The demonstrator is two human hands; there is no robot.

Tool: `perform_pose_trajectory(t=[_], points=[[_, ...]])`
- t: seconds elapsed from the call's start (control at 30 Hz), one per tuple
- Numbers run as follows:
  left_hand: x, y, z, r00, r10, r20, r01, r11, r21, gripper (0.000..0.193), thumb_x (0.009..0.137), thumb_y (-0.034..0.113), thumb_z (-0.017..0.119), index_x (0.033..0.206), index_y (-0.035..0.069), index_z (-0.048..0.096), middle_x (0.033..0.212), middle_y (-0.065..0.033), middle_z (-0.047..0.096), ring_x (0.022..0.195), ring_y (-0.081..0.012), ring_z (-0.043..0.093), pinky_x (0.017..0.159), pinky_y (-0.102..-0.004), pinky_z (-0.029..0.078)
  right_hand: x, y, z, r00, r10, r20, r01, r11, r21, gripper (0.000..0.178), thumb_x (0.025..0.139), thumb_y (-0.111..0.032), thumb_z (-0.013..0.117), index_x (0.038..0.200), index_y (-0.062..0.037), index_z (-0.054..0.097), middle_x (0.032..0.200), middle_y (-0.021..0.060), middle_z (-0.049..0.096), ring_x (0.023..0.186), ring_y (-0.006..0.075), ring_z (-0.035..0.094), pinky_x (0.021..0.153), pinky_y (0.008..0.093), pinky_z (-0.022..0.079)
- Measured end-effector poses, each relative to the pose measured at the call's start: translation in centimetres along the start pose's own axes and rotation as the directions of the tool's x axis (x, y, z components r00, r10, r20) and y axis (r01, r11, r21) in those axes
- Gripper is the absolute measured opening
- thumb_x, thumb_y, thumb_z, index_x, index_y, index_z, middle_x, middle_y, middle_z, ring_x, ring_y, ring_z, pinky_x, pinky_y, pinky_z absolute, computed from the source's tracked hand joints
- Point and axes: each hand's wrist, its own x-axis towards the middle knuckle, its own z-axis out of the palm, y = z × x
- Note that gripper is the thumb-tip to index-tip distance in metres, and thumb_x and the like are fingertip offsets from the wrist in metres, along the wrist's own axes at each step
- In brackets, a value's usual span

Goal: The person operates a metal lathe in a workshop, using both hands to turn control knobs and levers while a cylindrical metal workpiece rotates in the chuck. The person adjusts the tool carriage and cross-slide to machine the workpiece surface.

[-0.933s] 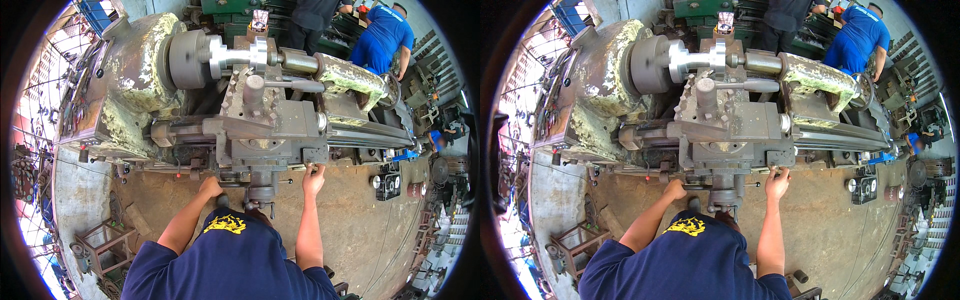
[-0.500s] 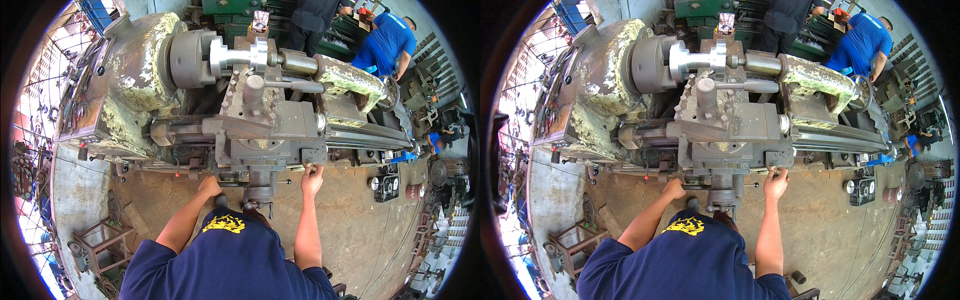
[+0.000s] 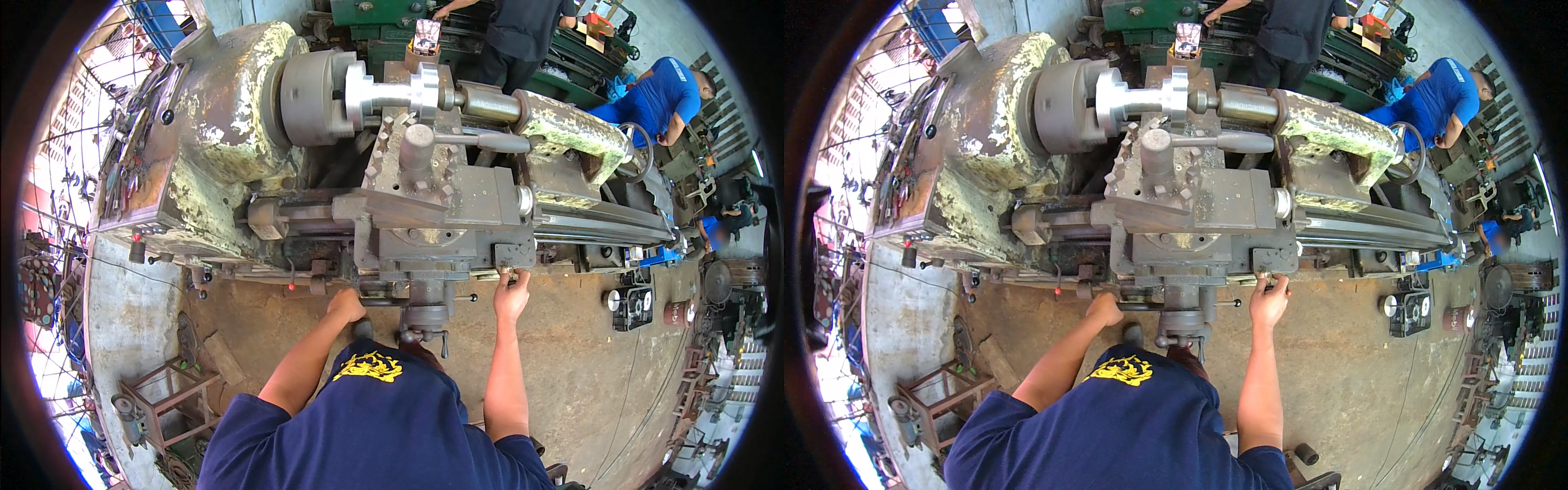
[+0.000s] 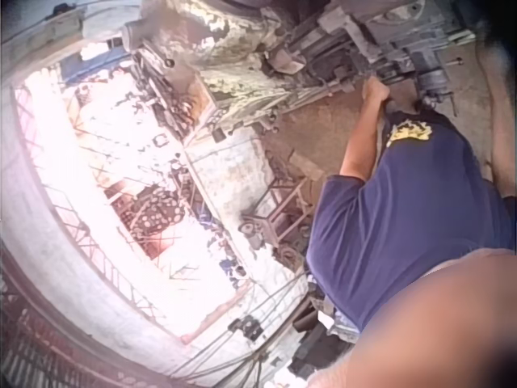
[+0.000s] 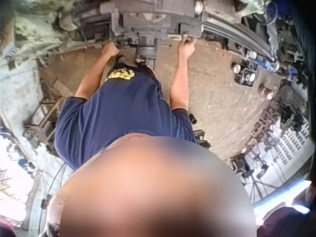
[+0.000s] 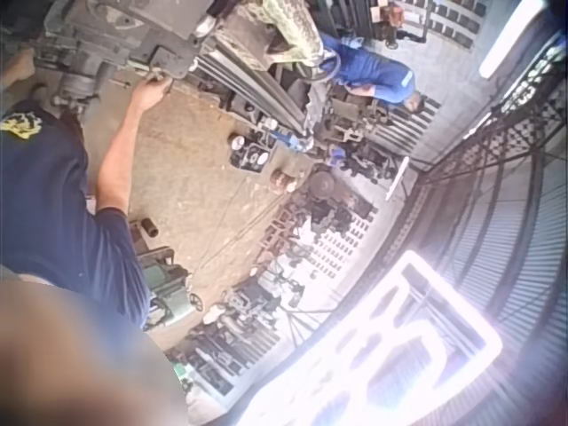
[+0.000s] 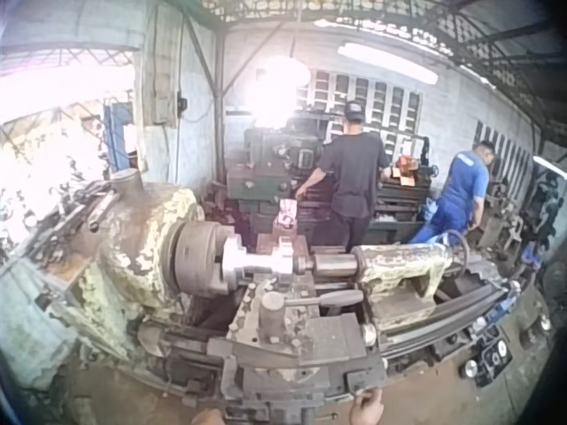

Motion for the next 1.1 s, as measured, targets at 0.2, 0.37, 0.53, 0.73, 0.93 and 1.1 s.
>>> perform_pose_trajectory(t=[0.2, 0.37, 0.53, 0.73, 0.93, 1.1], points=[[0.3, -0.2, 0.4, 0.999, 0.029, -0.016, -0.029, 1.000, -0.001, 0.036, 0.073, 0.012, 0.063, 0.106, 0.002, 0.073, 0.112, -0.0276, 0.067, 0.110, -0.0402, 0.064, 0.097, -0.0446, 0.051, 0.0, 0.3, 0.2, 1.000, -0.008, 0.006, 0.009, 0.999, -0.031, 0.029, 0.090, -0.027, 0.069, 0.108, -0.0078, 0.056, 0.073, 0.0225, 0.065, 0.071, 0.0447, 0.065, 0.064, 0.0512, 0.048], [0.6, -0.1, 0.5, 1.000, 0.005, 0.015, -0.005, 0.999, 0.033, 0.038, 0.077, 0.018, 0.067, 0.109, -0.002, 0.071, 0.118, -0.0282, 0.066, 0.113, -0.0424, 0.063, 0.098, -0.0454, 0.051, 0.2, 0.6, 0.3, 0.999, -0.042, 0.002, 0.042, 0.997, -0.063, 0.031, 0.089, -0.029, 0.071, 0.108, -0.0082, 0.056, 0.078, 0.0247, 0.065, 0.076, 0.0467, 0.064, 0.066, 0.0524, 0.048], [1.0, -0.2, 0.7, 0.999, 0.011, 0.034, -0.013, 0.999, 0.044, 0.039, 0.076, 0.017, 0.066, 0.110, -0.001, 0.070, 0.119, -0.0271, 0.065, 0.114, -0.0411, 0.063, 0.097, -0.0453, 0.052, 0.2, 0.3, -0.2, 0.997, 0.035, 0.068, -0.031, 0.998, -0.053, 0.034, 0.089, -0.031, 0.071, 0.109, -0.0076, 0.056, 0.080, 0.0272, 0.065, 0.080, 0.0476, 0.065, 0.066, 0.0543, 0.048], [0.8, 0.1, 0.3, 0.999, 0.022, 0.032, -0.024, 0.998, 0.050, 0.039, 0.076, 0.017, 0.066, 0.110, -0.001, 0.070, 0.119, -0.0278, 0.065, 0.113, -0.0413, 0.063, 0.098, -0.0449, 0.051, -0.2, -2.9, -2.2, 0.951, 0.192, 0.244, -0.134, 0.963, -0.235, 0.051, 0.089, -0.030, 0.070, 0.129, -0.0076, 0.049, 0.108, 0.0309, 0.065, 0.100, 0.0484, 0.064, 0.079, 0.0540, 0.052], [0.4, 0.4, 0.2, 1.000, 0.004, 0.024, -0.005, 0.999, 0.050, 0.038, 0.076, 0.018, 0.066, 0.108, -0.001, 0.072, 0.119, -0.0281, 0.065, 0.113, -0.0409, 0.063, 0.097, -0.0445, 0.052, -6.8, -7.1, -4.4, 0.961, 0.043, 0.272, 0.014, 0.978, -0.206, 0.091, 0.085, -0.036, 0.074, 0.154, -0.0065, 0.021, 0.147, 0.0375, 0.033, 0.127, 0.0524, 0.047, 0.099, 0.0545, 0.047], [0.3, 0.9, -0.3, 0.997, 0.036, 0.064, -0.043, 0.992, 0.115, 0.039, 0.077, 0.020, 0.067, 0.110, -0.001, 0.071, 0.122, -0.0272, 0.064, 0.113, -0.0407, 0.063, 0.098, -0.0436, 0.052, -11.1, -9.9, -2.8, 0.734, 0.130, 0.666, -0.098, 0.991, -0.086, 0.090, 0.082, -0.051, 0.073, 0.143, 0.0055, 0.040, 0.128, 0.0371, 0.054, 0.119, 0.0496, 0.056, 0.097, 0.0509, 0.049]])
